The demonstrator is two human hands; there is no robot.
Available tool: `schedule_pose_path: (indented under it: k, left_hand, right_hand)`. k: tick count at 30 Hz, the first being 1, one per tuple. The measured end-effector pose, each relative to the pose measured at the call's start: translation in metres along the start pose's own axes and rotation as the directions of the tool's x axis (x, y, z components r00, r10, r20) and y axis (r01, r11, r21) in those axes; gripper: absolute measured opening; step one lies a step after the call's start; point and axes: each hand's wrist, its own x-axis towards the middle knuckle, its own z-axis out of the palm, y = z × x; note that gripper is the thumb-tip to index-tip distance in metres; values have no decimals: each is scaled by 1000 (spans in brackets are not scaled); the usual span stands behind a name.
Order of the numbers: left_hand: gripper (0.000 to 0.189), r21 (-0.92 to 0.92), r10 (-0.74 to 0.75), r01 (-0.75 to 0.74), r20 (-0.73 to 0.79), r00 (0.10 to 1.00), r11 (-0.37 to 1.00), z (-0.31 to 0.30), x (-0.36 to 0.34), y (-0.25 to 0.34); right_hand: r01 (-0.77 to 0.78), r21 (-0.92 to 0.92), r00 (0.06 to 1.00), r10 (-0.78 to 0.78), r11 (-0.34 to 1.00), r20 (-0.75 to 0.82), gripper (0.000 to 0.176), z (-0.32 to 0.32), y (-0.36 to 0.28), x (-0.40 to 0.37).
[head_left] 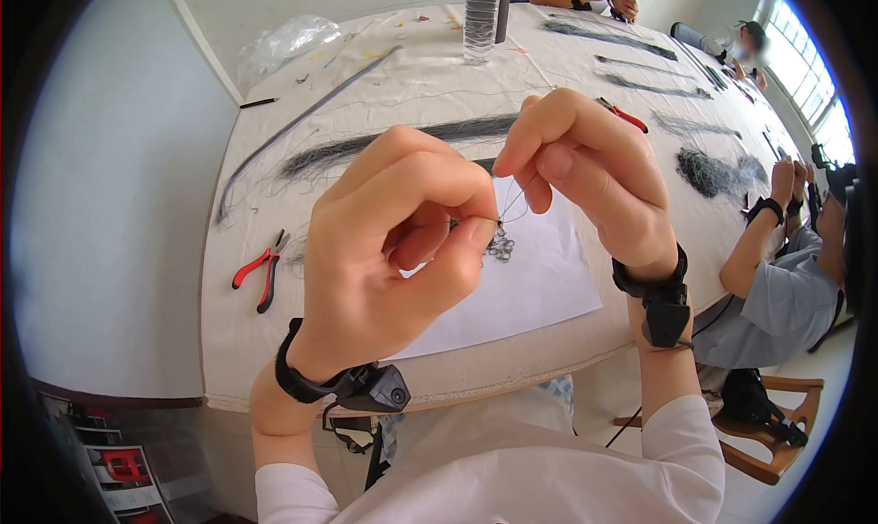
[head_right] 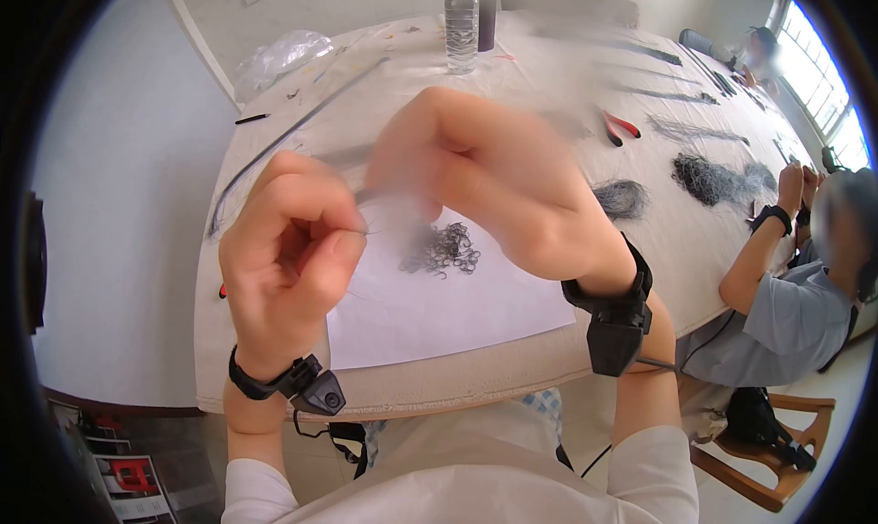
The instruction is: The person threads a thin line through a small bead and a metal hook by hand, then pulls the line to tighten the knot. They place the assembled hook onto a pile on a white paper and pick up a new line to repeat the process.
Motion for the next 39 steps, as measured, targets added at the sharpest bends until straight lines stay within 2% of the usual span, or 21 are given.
schedule_pose_path:
  k: [1,2,3,4,6,12,15,16,18,19,21,22,24,27,28,30,31,33,36,38,39]
  left_hand:
    - [6,1,0,0,0,1000,1000,1,0,-1]
    - [5,-126,-47,46,-8,999,991,3,0,-1]
    - [6,-252,-95,90,-10,995,964,3,0,-1]
    - [6,-251,-95,89,-12,995,964,2,0,-1]
    - [12,-509,-225,210,33,974,835,0,-2,0]
    - [9,-654,-349,306,68,935,692,2,-3,-1]
    - [10,-726,-373,338,122,920,598,0,-4,-6]
    - [10,-726,-373,338,120,920,599,2,-3,-4]
    - [4,-713,-474,352,31,880,606,8,0,2]
    - [4,-714,-475,352,31,879,605,7,-2,-1]
    - [10,-796,-425,303,63,903,525,5,-4,-11]
    - [10,-796,-426,304,64,902,524,6,-4,-9]
    - [8,-693,-508,342,-41,860,635,9,-3,-2]
    - [7,-509,-442,307,-167,882,804,14,-3,0]
    - [7,-509,-443,308,-165,881,803,15,-4,-4]
    - [10,-165,-186,147,-255,949,975,15,-6,-14]
    - [10,-165,-186,147,-252,950,975,13,-5,-14]
    - [16,203,24,10,-168,985,979,8,-2,-9]
    - [18,243,126,-96,-113,985,965,10,1,-5]
    - [16,213,87,-71,-68,994,974,8,1,0]
    - [14,185,50,-45,-23,998,982,7,0,2]
  right_hand:
    - [-27,71,1000,26,997,11,13,0,1,0]
    - [-54,141,998,51,989,25,14,1,1,1]
    - [-53,141,998,50,989,26,14,-1,2,0]
    - [-86,131,994,77,988,73,11,-5,2,-1]
    - [-118,120,987,104,986,122,11,-5,2,-1]
    - [-45,212,999,40,976,28,12,4,8,-2]
    - [1,61,1000,0,998,-6,11,3,7,-3]
    - [95,-137,995,-95,986,9,11,3,5,-3]
    - [237,-416,966,-257,878,10,21,10,1,-2]
    - [237,-415,967,-256,878,10,21,13,1,-1]
    - [412,-603,880,-470,684,68,26,17,3,-2]
    - [410,-644,878,-472,646,86,29,18,1,-3]
    - [418,-694,861,-499,586,97,29,21,0,-7]
    - [431,-757,827,-551,491,113,31,24,-1,-10]
    - [424,-778,829,-546,464,126,31,24,-5,-11]
    - [414,-799,831,-539,436,137,32,25,-10,-12]
    - [402,-816,829,-544,416,131,32,26,-12,-13]
    - [386,-833,828,-548,396,123,31,24,-17,-13]
    - [367,-830,855,-504,421,123,28,15,-19,-10]
    - [382,-710,887,-450,591,103,23,6,-15,-5]
    - [381,-711,887,-450,591,101,23,3,-15,-4]
